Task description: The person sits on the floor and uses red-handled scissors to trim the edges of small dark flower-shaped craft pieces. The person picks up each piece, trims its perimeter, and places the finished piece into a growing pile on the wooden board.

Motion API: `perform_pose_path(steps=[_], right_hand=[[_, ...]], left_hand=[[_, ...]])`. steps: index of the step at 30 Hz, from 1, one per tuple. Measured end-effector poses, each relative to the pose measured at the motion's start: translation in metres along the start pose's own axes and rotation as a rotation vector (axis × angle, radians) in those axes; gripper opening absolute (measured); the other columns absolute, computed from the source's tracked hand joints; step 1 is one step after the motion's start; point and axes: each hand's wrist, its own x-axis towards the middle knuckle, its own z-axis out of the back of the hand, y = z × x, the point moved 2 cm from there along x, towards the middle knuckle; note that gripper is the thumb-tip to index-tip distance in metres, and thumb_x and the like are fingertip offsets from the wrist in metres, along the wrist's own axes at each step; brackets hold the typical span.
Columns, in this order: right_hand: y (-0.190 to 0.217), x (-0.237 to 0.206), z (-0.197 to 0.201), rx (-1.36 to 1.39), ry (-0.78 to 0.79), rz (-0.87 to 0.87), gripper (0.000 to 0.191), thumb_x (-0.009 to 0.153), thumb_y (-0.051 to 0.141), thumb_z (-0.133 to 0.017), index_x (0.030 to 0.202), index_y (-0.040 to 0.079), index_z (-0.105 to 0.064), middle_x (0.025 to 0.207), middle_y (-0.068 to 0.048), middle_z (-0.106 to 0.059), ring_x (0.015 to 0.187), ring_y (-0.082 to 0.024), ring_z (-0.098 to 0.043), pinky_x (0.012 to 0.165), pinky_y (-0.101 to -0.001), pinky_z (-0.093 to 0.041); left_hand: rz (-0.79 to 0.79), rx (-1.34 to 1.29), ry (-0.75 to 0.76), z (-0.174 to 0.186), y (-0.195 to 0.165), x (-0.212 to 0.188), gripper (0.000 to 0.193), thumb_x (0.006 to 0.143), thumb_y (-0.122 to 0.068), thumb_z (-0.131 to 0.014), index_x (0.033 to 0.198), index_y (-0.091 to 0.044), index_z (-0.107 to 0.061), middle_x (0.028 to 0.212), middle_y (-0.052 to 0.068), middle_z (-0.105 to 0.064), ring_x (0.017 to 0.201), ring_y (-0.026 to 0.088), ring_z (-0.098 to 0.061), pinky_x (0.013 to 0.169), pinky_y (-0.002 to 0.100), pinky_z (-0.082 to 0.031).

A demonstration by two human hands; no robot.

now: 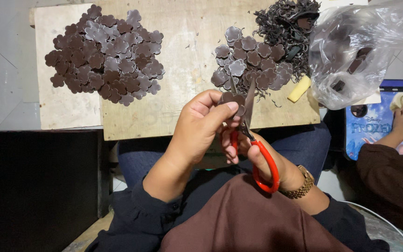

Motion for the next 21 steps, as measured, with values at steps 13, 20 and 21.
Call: perform_pose_path(steps=[13, 20, 21], right_hand=[[-0.001, -0.001, 0.003, 0.026, 0.024, 0.021, 0.077, 0.100, 0.073, -0.048, 0.120, 0.000, -0.053, 0.094, -0.002, -0.050, 0.083, -0.011, -0.047, 0.078, -0.0269, -0.044], [0.001, 0.000, 0.002, 0.003, 0.063, -0.005, 0.082, 0.097, 0.074, -0.050, 0.130, -0.002, -0.049, 0.093, -0.002, -0.051, 0.081, -0.011, -0.047, 0.075, -0.0263, -0.045], [0.000, 0.000, 0.003, 0.006, 0.077, 0.002, 0.082, 0.098, 0.074, -0.051, 0.130, -0.002, -0.049, 0.093, -0.002, -0.050, 0.081, -0.011, -0.046, 0.075, -0.0261, -0.045]], left_hand=[[0.010, -0.011, 0.078, 0.007, 0.001, 0.001, 0.011, 0.100, -0.010, -0.064, 0.099, 0.000, -0.058, 0.080, 0.008, -0.064, 0.053, 0.014, -0.059, 0.050, 0.027, -0.052], [0.081, 0.026, 0.084, 0.018, -0.002, -0.001, 0.009, 0.096, -0.008, -0.066, 0.097, 0.000, -0.062, 0.081, 0.006, -0.066, 0.065, 0.012, -0.061, 0.057, 0.028, -0.056], [0.079, 0.025, 0.095, 0.019, -0.003, -0.001, 0.009, 0.096, -0.008, -0.067, 0.097, 0.000, -0.062, 0.081, 0.006, -0.067, 0.066, 0.012, -0.062, 0.058, 0.028, -0.056]])
